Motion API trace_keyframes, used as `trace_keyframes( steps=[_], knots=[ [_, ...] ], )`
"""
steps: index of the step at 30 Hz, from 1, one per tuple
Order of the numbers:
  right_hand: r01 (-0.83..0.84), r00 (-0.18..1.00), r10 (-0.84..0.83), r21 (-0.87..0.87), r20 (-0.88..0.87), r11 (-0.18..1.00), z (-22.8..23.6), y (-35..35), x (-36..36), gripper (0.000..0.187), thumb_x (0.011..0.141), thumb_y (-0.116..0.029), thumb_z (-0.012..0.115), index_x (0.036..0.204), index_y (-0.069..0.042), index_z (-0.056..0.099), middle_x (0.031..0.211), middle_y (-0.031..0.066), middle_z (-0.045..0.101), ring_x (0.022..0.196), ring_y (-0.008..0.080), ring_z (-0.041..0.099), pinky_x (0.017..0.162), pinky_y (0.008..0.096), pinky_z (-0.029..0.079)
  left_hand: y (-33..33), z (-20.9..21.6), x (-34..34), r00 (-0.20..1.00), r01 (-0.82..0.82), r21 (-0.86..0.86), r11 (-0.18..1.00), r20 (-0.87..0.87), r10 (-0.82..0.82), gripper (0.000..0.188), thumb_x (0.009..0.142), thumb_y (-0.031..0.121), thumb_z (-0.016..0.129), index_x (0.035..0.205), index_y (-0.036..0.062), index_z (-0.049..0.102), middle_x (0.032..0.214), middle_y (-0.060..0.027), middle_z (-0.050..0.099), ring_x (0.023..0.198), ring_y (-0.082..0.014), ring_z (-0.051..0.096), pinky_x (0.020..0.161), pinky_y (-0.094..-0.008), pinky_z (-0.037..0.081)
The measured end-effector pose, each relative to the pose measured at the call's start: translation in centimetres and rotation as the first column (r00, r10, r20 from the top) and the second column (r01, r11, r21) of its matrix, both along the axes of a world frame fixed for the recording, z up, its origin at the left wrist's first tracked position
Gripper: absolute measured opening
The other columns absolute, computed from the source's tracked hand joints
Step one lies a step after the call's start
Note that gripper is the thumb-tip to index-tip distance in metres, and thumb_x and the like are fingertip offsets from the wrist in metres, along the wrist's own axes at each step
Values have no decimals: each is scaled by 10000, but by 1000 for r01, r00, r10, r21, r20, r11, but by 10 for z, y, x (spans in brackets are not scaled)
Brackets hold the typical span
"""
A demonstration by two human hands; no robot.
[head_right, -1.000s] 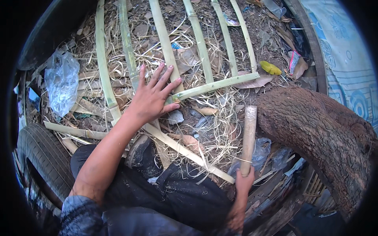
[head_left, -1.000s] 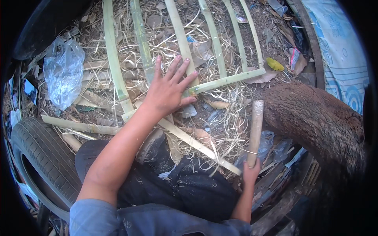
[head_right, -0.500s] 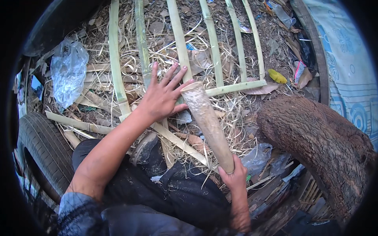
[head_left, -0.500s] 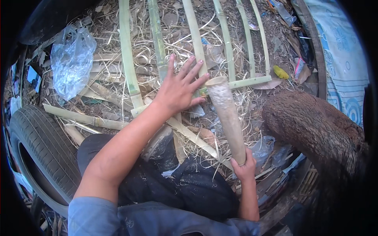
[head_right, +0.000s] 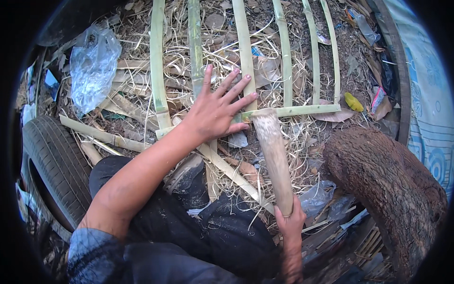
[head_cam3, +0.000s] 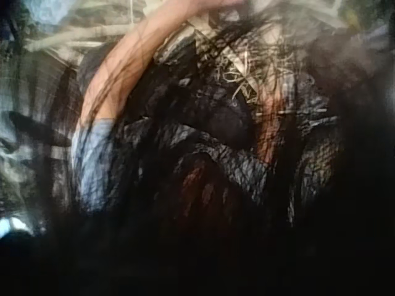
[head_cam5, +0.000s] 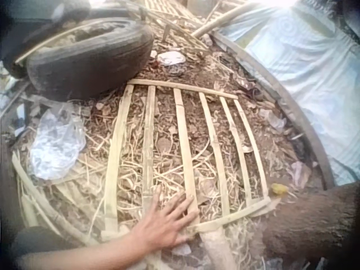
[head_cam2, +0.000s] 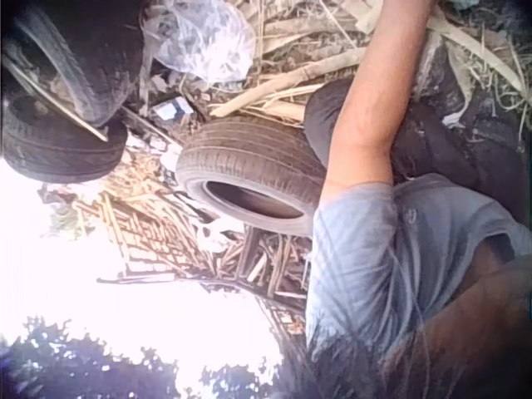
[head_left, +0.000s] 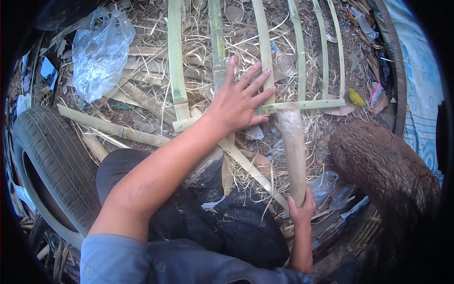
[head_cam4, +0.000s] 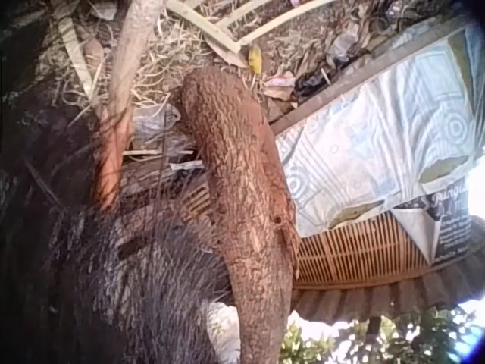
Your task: The person constructs a bamboo grid by placing bamboo strips across a frame and striking them with a bamboo section to secure the joints.
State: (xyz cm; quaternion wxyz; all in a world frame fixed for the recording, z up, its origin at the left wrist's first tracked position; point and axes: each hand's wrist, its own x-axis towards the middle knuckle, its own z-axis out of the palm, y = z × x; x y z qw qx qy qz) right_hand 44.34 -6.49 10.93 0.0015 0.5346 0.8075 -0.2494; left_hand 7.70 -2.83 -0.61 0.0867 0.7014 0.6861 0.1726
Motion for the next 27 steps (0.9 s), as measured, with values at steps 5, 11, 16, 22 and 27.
trace_keyframes(
  steps=[5,11,16,22,27],
  knots=[
    [-6,1000,6,-4,-20,1000,1,-4,-5,658,721,-237,794,1270,3,523,944,245,679,846,444,687,723,481,552,-2,0,1,1000,13,3,1000,-9,-12,678,880,676,474,1436,288,502,1584,-59,334,1509,-275,194,1152,-709,-56],
    [-4,999,4,-17,31,1000,1,-4,-13,655,712,-228,794,1259,10,523,916,244,676,839,447,682,717,481,548,0,-1,1,1000,10,-5,1000,-14,-11,674,884,668,477,1435,282,502,1588,-53,328,1515,-275,176,1155,-707,-52],
    [-1,995,3,22,-99,1000,3,-16,-17,594,732,-191,778,1239,-4,531,926,248,674,831,448,678,717,484,544,-1,0,-1,1000,14,-9,1000,-5,-14,686,890,689,449,1428,270,512,1578,-62,345,1514,-277,174,1155,-706,-50],
    [83,991,-76,61,-111,995,4,-30,-22,572,742,-192,784,1214,11,532,942,252,664,834,461,666,715,493,534,0,0,0,1000,14,28,1000,10,-14,680,894,695,435,1401,256,546,1575,-64,347,1508,-276,195,1154,-707,-51],
    [59,998,-59,-40,-1,997,5,-31,-16,597,758,-161,734,1271,31,496,1010,217,665,895,378,681,821,423,530,-2,2,-3,1000,4,-34,999,13,-3,782,857,730,469,1516,322,362,1584,-63,327,1504,-279,205,1156,-705,-49]
  ],
)
